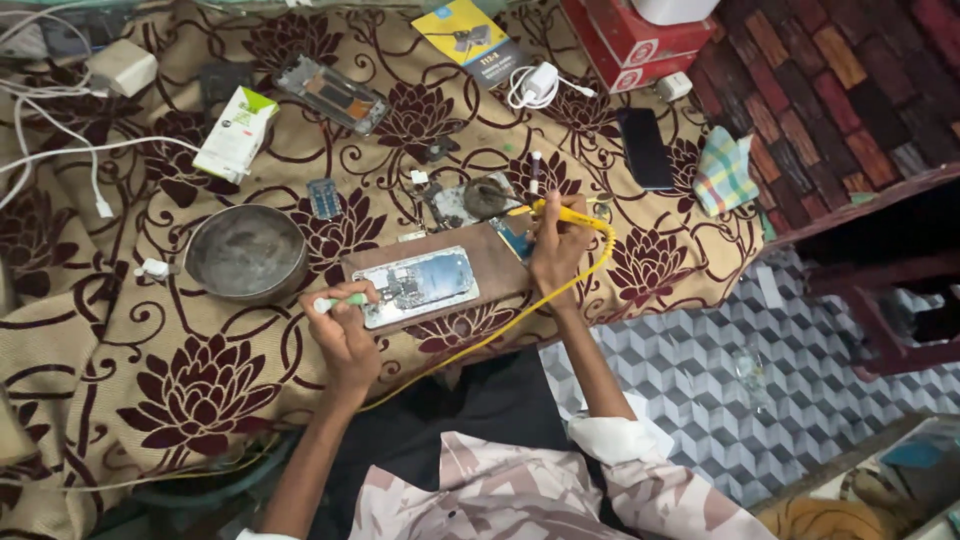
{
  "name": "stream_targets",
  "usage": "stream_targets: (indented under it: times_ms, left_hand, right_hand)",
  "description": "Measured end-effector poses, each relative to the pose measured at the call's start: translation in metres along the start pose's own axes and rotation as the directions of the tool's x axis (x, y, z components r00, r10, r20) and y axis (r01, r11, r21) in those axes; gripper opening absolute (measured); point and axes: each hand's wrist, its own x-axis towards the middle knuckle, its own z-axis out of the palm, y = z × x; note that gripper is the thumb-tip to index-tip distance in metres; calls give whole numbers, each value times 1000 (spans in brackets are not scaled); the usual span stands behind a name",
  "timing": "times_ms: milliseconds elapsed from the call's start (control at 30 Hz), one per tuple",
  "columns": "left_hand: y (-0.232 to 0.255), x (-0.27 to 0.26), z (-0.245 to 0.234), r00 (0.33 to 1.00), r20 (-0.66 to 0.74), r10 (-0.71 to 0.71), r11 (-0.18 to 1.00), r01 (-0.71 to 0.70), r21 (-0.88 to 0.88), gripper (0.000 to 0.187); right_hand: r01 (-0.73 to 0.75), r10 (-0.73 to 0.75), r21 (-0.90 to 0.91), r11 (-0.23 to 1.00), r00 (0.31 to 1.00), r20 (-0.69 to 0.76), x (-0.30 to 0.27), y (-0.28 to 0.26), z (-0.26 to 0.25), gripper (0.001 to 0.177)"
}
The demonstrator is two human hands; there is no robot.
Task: The person uses a soldering iron and a small tube of flux to work on a disassembled smartphone motherboard. They repeatedly apply flux and solder to various points on the circuit board while seated at a cluttered workbench.
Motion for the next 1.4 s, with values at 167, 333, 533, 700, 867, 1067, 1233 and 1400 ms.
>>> stream_targets:
  times_ms: [167, 333, 533, 700, 867, 1067, 1233, 1400]
  left_hand:
    - [2, 3, 0, 998, 9, 56, 998, -56, -20, 25]
    - [-1, 1, 2, 1000, 3, 11, 999, -11, -49, 23]
    - [5, -1, -3, 997, -1, 82, 991, -81, 111, 26]
    - [7, 1, 1, 996, 15, 84, 994, -85, 71, 25]
    - [3, 2, 1, 1000, -4, -27, 999, 27, -26, 18]
    - [2, 3, 0, 991, -31, -134, 991, 134, 18, 18]
    - [7, 7, -1, 1000, -22, 1, 1000, -1, -29, 22]
    - [7, 12, -1, 999, -33, -39, 999, 39, -9, 23]
  right_hand:
    - [10, -7, -82, 997, 999, 37, 0, -10, 4, 29]
    - [234, -226, -222, 947, 972, 63, 3, -15, -1, 30]
    - [207, -190, -218, 954, 977, 96, 4, -23, -2, 29]
    - [282, -256, -219, 934, 957, 138, 3, -18, -4, 28]
    - [-83, 84, -12, 996, 987, 135, 5, -7, -2, 26]
    - [206, -194, -105, 973, 974, 119, 7, -8, -12, 28]
    - [169, -173, -251, 953, 985, 6, 14, -15, -4, 28]
    - [138, -134, -168, 976, 990, 36, 6, -4, 8, 26]
